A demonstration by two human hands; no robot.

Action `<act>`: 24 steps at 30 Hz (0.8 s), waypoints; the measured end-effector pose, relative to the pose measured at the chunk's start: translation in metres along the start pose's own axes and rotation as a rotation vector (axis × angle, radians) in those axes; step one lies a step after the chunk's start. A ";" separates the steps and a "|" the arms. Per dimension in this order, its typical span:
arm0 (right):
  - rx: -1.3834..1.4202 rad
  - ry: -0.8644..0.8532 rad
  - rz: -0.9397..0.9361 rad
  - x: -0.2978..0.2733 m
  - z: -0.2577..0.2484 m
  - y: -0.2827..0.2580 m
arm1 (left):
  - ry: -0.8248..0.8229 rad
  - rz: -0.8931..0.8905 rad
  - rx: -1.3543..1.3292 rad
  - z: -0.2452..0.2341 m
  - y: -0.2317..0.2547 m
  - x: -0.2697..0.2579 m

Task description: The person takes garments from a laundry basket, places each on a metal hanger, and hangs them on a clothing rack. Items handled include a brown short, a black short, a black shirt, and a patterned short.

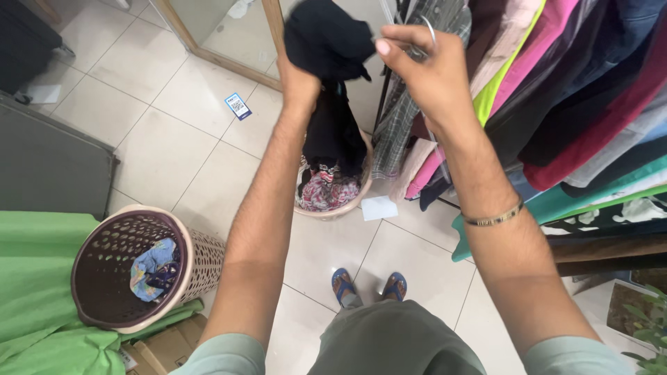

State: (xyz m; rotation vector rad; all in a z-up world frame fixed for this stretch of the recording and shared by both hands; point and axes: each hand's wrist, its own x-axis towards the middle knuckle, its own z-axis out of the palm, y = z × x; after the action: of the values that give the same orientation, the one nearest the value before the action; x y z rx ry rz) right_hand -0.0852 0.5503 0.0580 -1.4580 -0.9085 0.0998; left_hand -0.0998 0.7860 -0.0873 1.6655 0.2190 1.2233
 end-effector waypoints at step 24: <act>-0.318 0.230 -0.035 -0.110 -0.095 -0.004 | -0.542 -0.385 -1.172 0.004 0.268 -0.017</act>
State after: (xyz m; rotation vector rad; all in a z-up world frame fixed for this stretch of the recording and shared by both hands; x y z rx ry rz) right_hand -0.1064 0.4102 0.0238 -1.7057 -0.7839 -0.2450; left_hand -0.2083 0.6470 0.1149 0.7820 -0.4333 0.3789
